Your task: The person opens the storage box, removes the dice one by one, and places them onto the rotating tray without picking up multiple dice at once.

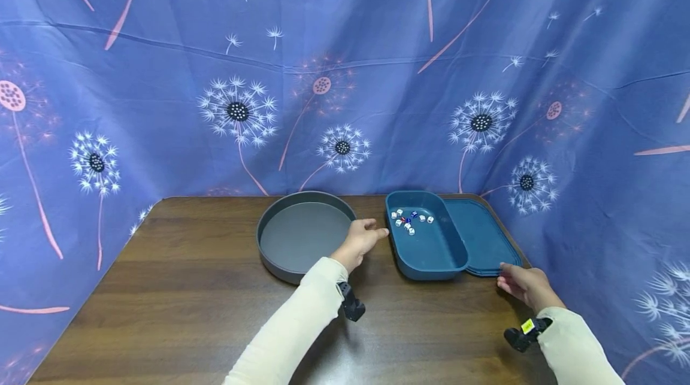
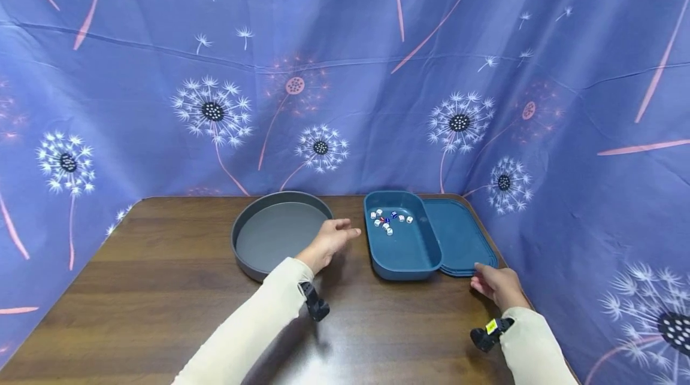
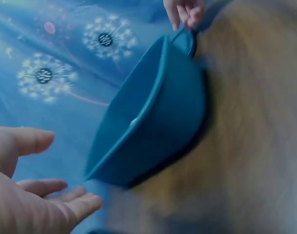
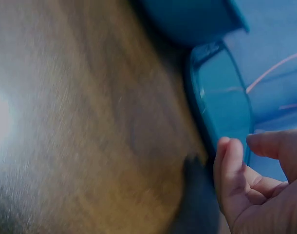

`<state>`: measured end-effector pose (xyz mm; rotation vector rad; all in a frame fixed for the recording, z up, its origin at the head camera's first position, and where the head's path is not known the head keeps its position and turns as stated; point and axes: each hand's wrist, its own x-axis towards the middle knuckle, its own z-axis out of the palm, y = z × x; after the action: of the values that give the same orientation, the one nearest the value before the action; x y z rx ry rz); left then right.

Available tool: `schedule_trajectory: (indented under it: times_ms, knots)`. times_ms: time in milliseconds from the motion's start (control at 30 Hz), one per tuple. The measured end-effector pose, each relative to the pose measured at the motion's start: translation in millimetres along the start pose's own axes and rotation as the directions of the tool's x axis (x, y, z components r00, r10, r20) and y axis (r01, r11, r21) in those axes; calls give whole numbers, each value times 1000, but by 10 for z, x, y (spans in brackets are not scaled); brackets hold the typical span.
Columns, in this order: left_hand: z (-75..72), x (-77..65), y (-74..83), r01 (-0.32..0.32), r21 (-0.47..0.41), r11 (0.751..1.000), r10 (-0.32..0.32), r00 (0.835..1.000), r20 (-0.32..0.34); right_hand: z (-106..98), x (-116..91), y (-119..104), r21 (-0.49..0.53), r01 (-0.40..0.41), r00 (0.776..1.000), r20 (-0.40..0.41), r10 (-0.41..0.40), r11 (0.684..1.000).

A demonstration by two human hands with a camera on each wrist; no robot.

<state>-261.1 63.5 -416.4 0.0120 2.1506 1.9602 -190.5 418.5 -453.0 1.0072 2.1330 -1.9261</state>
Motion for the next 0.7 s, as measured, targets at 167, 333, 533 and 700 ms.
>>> schedule_trajectory:
  times_ms: [167, 333, 533, 700]
  knots:
    - [-466, 26, 201, -174, 18, 985, 174, 985, -17, 91, -79, -151, -36, 116, 993, 30, -115, 993]
    - [-1083, 61, 229, -273, 79, 959, 284, 936, -208, 221, -167, -293, -136, 214, 976, -13, -218, 967]
    - [-1821, 39, 38, -201, 117, 973, 232, 874, -427, 380, -303, -429, -173, 310, 950, 26, -310, 935]
    - [-2212, -11, -244, -95, 111, 989, 137, 869, -475, 503, -380, -519, -177, 364, 931, 62, -359, 914]
